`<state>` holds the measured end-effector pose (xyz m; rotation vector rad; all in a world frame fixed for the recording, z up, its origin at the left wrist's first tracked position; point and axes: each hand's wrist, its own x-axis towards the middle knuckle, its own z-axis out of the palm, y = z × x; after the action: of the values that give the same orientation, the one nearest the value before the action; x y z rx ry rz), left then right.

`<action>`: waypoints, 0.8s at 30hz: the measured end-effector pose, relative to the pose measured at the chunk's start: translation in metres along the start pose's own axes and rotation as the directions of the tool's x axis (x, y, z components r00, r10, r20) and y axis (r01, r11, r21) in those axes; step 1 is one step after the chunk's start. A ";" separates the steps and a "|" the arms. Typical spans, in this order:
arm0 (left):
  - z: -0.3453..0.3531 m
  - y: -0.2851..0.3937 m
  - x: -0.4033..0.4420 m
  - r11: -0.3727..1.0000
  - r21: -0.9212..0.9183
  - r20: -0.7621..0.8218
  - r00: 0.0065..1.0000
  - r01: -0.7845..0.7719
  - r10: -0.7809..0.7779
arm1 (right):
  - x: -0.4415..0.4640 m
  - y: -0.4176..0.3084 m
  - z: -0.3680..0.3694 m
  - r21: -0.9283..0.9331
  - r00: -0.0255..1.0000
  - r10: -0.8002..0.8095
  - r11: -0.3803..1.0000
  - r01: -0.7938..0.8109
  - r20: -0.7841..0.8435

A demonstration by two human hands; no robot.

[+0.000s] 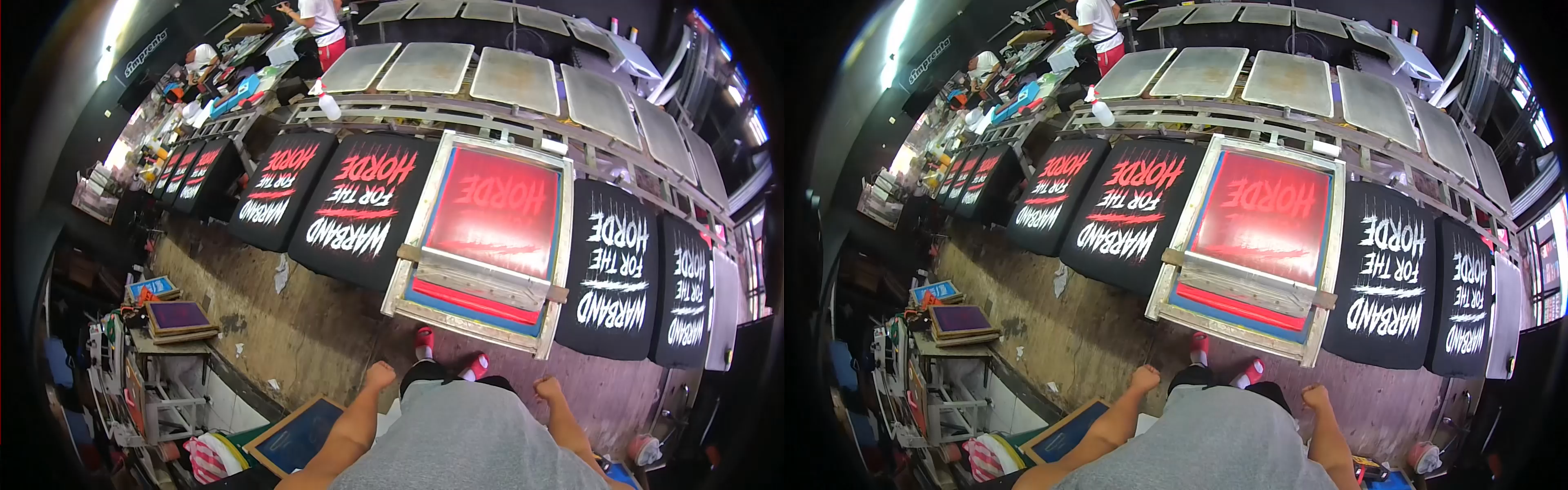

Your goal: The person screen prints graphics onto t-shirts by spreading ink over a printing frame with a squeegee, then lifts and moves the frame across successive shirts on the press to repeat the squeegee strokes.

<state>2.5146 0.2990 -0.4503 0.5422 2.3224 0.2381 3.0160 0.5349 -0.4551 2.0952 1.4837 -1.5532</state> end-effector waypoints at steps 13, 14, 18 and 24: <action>0.006 0.013 -0.013 0.995 -0.089 -0.033 0.998 0.054 -0.057 | 0.025 0.015 -0.019 0.004 1.000 0.002 1.000 -0.002 0.002; 0.006 0.013 -0.012 0.996 -0.075 -0.033 0.998 0.044 -0.047 | 0.025 0.016 -0.018 0.006 1.000 0.001 1.000 -0.001 0.002; 0.001 0.019 -0.019 0.994 -0.104 0.023 0.999 0.045 -0.043 | 0.018 0.011 -0.017 0.024 1.000 0.022 0.999 -0.022 0.005; -0.006 0.037 -0.027 0.994 -0.097 0.012 0.999 0.042 -0.042 | 0.015 0.009 -0.019 0.049 0.999 0.032 0.998 -0.032 0.006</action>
<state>2.5394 0.3203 -0.4171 0.4446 2.2968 0.3264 3.0349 0.5509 -0.4617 2.1287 1.4176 -1.5983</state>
